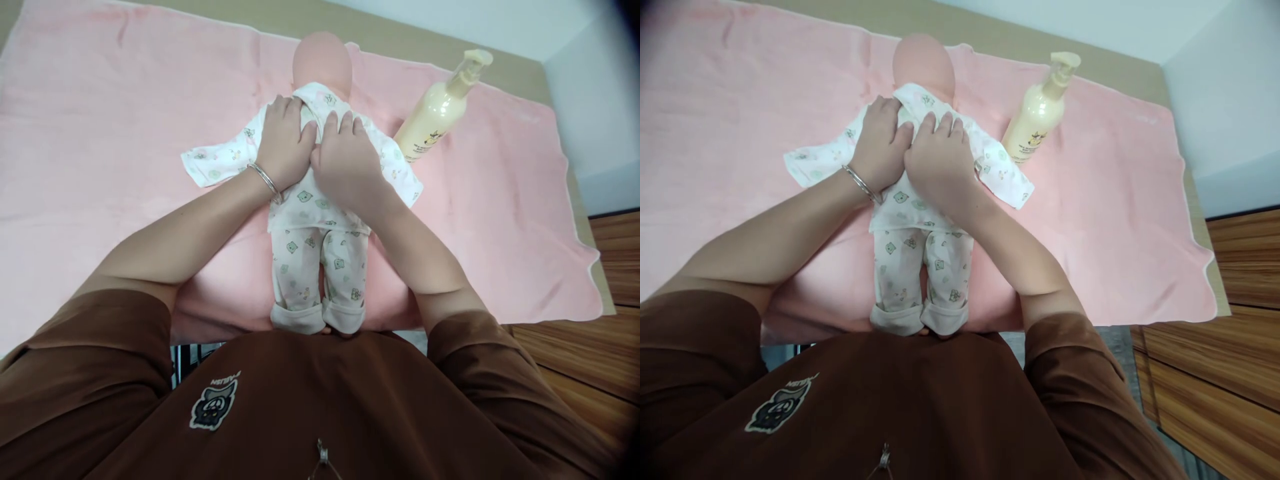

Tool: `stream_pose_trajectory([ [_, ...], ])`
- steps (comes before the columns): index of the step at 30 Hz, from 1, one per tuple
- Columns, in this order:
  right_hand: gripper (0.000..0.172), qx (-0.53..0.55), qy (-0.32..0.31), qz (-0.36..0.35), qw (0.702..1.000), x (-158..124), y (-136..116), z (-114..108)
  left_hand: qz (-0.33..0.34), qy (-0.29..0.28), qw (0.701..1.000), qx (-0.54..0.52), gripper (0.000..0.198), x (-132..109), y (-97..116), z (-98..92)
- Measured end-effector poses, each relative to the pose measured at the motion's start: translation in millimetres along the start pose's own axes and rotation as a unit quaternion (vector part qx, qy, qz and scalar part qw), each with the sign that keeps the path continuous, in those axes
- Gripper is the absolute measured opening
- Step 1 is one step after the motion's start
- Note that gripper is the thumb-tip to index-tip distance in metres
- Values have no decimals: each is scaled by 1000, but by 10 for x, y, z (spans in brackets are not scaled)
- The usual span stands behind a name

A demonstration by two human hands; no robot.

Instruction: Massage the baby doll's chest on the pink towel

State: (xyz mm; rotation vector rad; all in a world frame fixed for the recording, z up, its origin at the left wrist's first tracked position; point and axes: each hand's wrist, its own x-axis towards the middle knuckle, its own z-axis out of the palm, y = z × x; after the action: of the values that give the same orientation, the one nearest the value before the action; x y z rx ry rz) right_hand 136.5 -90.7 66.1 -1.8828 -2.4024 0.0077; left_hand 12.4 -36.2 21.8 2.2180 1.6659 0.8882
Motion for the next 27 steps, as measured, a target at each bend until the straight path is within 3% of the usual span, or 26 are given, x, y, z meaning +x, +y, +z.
stream_pose_trajectory([
  [4,53,-43,16,-56,997,224,282,30,55,-14,998,28,43,-116,89,-73],
  [8,50,34,40,-4,999,363,458,128,100,-17,995,25,41,-215,177,-128],
  [13,55,40,58,33,997,219,301,144,44,6,995,-92,24,-95,87,-117],
  [19,60,-23,28,23,999,-52,12,-14,32,33,985,-169,23,100,-54,-12],
  [24,59,-32,-9,11,999,-30,26,-112,6,53,993,-109,24,85,-69,85],
  [27,46,-42,22,-7,999,71,91,-81,-21,29,999,-22,34,53,-62,51],
])
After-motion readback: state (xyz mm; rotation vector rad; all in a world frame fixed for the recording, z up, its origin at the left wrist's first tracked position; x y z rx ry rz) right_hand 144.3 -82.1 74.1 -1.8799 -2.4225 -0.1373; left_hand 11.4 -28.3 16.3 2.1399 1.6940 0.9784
